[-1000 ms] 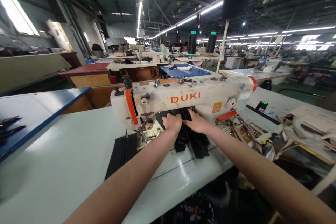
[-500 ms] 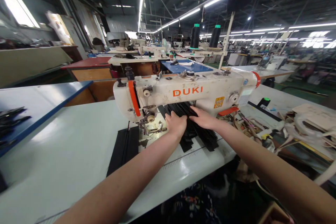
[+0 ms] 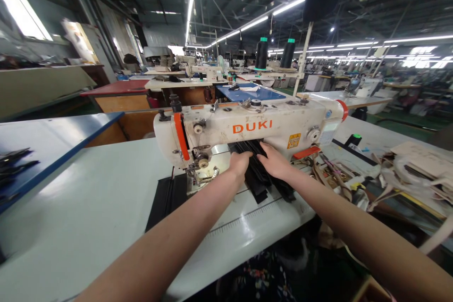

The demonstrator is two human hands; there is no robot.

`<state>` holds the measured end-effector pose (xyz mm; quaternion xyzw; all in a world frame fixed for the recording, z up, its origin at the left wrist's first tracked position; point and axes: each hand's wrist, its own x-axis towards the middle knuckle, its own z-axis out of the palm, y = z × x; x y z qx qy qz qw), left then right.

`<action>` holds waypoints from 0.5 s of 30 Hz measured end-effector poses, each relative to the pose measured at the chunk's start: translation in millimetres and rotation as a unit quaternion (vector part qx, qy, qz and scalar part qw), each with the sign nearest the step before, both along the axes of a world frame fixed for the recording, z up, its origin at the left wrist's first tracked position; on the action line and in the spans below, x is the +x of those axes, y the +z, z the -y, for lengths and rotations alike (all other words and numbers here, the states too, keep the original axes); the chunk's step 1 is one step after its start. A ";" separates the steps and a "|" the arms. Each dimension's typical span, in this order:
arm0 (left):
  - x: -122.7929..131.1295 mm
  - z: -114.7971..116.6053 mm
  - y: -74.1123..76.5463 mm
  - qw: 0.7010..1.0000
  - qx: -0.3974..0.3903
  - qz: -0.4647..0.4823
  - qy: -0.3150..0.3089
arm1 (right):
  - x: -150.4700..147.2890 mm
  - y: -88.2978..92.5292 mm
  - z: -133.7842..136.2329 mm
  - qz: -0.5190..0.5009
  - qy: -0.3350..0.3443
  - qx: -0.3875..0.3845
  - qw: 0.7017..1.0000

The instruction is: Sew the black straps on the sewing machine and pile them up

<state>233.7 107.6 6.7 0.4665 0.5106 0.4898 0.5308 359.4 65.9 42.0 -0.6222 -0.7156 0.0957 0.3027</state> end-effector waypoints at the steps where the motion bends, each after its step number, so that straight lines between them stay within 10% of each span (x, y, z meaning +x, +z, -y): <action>1: -0.1 0.8 -0.8 1.000 0.001 -0.004 -0.007 | 0.8 2.8 4.0 0.001 0.002 0.004 1.000; 15: -12.1 8.8 -7.5 0.991 0.057 -0.120 0.005 | 28.8 -25.8 114.8 0.083 0.010 0.029 0.996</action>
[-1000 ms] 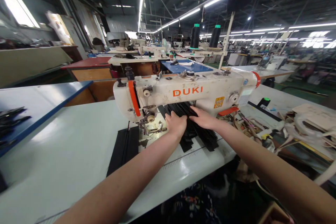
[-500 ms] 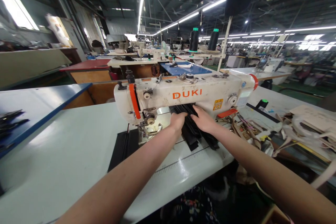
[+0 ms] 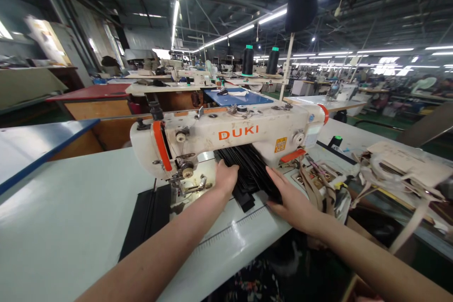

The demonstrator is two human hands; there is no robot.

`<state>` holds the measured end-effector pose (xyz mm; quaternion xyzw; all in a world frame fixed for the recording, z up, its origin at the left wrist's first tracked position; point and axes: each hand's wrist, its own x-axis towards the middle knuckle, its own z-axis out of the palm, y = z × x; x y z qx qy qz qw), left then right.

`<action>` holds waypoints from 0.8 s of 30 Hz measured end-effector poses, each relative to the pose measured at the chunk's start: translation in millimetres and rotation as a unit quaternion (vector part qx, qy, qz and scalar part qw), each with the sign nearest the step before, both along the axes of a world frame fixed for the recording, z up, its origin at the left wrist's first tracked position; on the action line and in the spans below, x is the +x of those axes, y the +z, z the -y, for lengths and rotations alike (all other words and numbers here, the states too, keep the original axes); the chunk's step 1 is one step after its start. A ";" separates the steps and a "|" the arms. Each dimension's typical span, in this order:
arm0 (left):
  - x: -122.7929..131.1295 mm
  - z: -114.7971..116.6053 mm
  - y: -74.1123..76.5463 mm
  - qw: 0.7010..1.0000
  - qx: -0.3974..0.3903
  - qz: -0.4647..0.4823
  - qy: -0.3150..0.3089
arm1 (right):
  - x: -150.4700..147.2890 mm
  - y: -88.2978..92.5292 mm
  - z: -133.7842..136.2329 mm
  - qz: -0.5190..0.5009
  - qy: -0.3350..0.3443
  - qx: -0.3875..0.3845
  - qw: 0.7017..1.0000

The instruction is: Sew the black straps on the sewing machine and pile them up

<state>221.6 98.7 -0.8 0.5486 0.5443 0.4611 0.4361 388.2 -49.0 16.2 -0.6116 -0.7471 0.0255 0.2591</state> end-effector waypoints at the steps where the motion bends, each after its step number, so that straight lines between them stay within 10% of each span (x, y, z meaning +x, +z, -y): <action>1: 0.1 0.8 1.0 1.000 0.005 -0.011 0.003 | 2.0 -1.1 -2.6 0.006 -0.002 0.011 1.000; 15: 10.0 9.7 12.2 0.993 0.038 -0.105 0.047 | -16.2 10.9 -53.3 0.064 0.044 0.128 0.989; 24: 9.4 8.3 11.8 0.991 0.047 -0.108 0.055 | -3.8 -1.8 -6.8 0.177 0.127 0.176 0.960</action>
